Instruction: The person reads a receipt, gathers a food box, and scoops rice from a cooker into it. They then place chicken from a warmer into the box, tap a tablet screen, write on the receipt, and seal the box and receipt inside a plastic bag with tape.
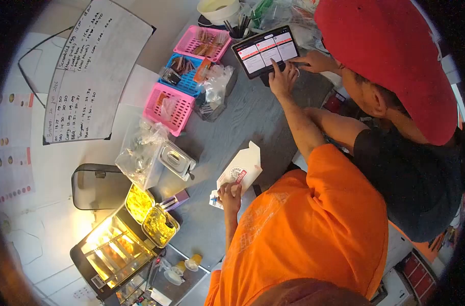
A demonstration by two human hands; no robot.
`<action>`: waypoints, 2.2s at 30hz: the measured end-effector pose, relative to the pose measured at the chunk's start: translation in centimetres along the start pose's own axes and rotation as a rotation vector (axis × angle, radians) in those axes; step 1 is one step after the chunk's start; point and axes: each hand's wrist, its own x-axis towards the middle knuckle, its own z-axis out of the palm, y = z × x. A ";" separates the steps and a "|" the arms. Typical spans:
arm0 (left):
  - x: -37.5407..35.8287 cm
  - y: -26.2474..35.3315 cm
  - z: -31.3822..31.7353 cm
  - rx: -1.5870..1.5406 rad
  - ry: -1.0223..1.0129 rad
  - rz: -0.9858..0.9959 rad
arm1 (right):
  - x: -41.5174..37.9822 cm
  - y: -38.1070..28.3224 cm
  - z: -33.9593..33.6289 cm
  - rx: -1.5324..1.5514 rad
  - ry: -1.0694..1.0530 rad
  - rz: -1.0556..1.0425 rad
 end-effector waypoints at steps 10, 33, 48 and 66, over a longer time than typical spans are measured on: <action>-0.5 0.4 0.4 0.045 -0.005 -0.004 | 1.8 1.0 -1.6 0.012 -0.081 0.274; -1.9 -2.0 6.3 -0.309 0.361 -0.183 | -24.5 -7.4 -10.4 0.354 -1.201 -0.311; -1.7 -2.4 7.0 -0.556 0.440 -0.082 | -27.3 -7.2 -12.5 0.531 -0.759 -0.278; -2.2 -3.8 1.7 -1.301 0.201 -0.453 | -21.3 -8.2 -12.5 0.911 -1.272 0.069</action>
